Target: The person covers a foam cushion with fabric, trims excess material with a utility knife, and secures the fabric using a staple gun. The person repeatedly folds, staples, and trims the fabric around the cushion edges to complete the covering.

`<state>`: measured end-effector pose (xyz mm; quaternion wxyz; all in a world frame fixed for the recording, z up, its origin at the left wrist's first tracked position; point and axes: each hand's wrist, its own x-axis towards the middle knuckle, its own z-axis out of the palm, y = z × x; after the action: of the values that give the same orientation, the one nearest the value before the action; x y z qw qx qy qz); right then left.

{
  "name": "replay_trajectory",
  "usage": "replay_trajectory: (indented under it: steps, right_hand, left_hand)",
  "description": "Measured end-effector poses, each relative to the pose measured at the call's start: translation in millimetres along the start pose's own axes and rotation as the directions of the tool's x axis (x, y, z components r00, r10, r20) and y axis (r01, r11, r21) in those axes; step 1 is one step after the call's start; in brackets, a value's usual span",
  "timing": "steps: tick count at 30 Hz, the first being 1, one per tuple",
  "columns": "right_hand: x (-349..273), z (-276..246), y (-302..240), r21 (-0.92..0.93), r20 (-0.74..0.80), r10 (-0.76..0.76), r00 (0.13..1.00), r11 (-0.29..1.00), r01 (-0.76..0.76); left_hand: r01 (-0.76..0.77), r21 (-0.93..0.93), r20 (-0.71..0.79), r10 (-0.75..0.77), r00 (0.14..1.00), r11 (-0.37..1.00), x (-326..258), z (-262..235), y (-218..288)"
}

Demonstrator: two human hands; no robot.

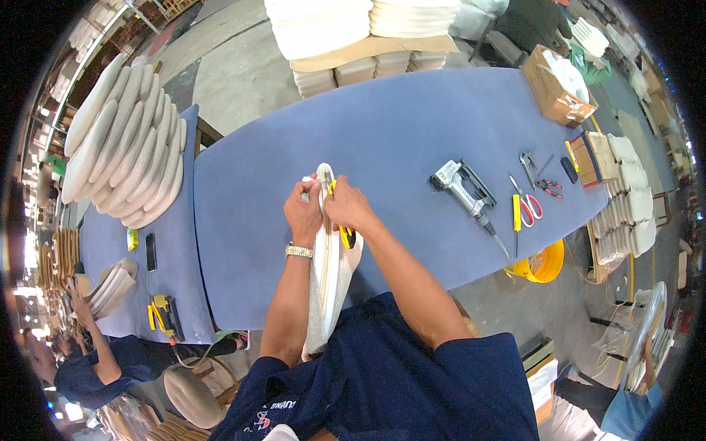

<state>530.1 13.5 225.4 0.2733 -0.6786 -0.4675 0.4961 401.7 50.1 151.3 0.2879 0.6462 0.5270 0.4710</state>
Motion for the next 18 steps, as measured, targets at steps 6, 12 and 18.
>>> replay_trajectory:
  steps: [6, 12, 18]
  right_hand:
    - [1.3, -4.8, -7.3, 0.011, 0.044, 0.046, 0.998, 0.999, -0.047]
    - [2.6, -3.4, 1.4, 0.013, 0.029, 0.049, 0.998, 0.999, -0.05]
    - [9.8, -2.4, 9.4, 0.031, 0.038, 0.018, 0.999, 0.999, -0.019]
  left_hand:
    - [-0.038, -0.086, -0.005, 0.038, 0.999, 0.996, -1.0, -0.8, 0.4]
    - [0.099, -0.163, -0.094, -0.116, 0.989, 0.982, -5.5, -5.9, 21.4]
    - [-0.266, 0.175, 0.043, 0.263, 0.964, 0.948, 3.3, -7.4, 24.2]
